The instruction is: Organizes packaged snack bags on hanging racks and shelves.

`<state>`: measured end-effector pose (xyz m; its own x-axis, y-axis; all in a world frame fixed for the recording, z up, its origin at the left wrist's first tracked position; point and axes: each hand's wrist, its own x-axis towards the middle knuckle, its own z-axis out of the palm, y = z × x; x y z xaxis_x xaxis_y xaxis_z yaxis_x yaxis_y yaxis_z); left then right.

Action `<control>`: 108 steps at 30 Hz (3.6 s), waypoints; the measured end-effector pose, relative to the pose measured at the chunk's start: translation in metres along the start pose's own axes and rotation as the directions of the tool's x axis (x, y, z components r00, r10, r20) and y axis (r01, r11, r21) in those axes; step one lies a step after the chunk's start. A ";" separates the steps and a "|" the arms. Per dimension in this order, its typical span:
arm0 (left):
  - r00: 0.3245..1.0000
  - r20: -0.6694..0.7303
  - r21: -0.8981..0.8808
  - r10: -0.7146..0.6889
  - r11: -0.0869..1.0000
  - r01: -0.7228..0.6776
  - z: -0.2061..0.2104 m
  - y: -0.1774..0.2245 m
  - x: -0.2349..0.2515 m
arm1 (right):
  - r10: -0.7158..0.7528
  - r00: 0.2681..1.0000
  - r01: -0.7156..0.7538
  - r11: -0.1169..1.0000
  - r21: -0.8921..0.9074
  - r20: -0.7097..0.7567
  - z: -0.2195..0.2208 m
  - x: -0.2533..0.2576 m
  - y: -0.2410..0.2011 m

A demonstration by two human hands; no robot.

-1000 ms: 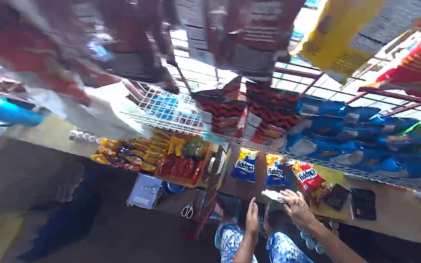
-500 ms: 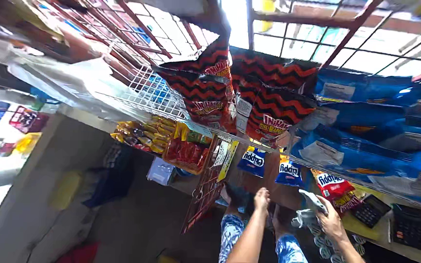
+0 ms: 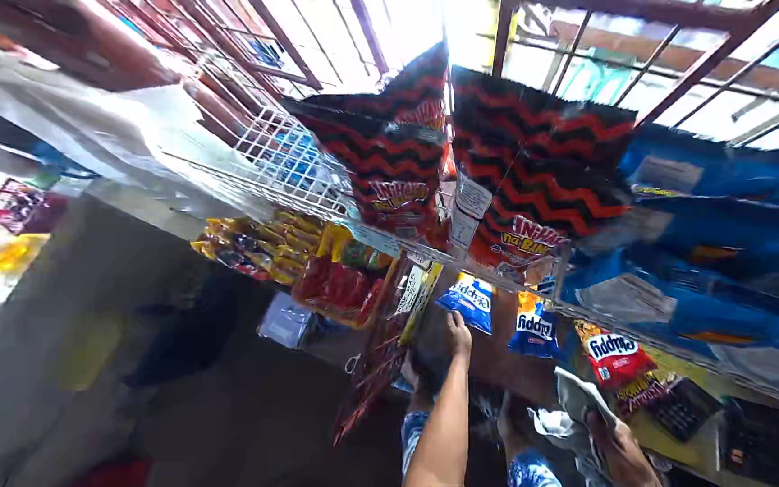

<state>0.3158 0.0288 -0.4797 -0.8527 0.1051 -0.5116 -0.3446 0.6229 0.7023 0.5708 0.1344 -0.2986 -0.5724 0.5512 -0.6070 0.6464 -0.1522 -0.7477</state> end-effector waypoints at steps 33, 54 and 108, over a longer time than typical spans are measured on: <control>0.906 0.211 -0.374 0.367 0.887 -0.272 -0.184 0.167 -0.211 | 0.261 0.956 -0.225 0.944 0.243 -0.130 -0.040 0.062 -0.003; 0.966 0.115 -0.495 0.231 0.857 -0.146 -0.179 0.186 -0.238 | -0.742 0.666 0.744 0.655 0.132 -0.073 0.094 -0.028 -0.180; 0.458 0.130 0.185 0.879 0.432 -0.883 -0.230 0.227 -0.305 | -0.898 0.440 0.880 0.433 0.195 0.010 0.013 -0.072 -0.175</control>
<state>0.4078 -0.0399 -0.0502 -0.6425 0.6967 0.3189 0.6761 0.3197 0.6638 0.4922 0.1110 -0.1274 -0.8372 0.3707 0.4020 -0.3222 0.2595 -0.9104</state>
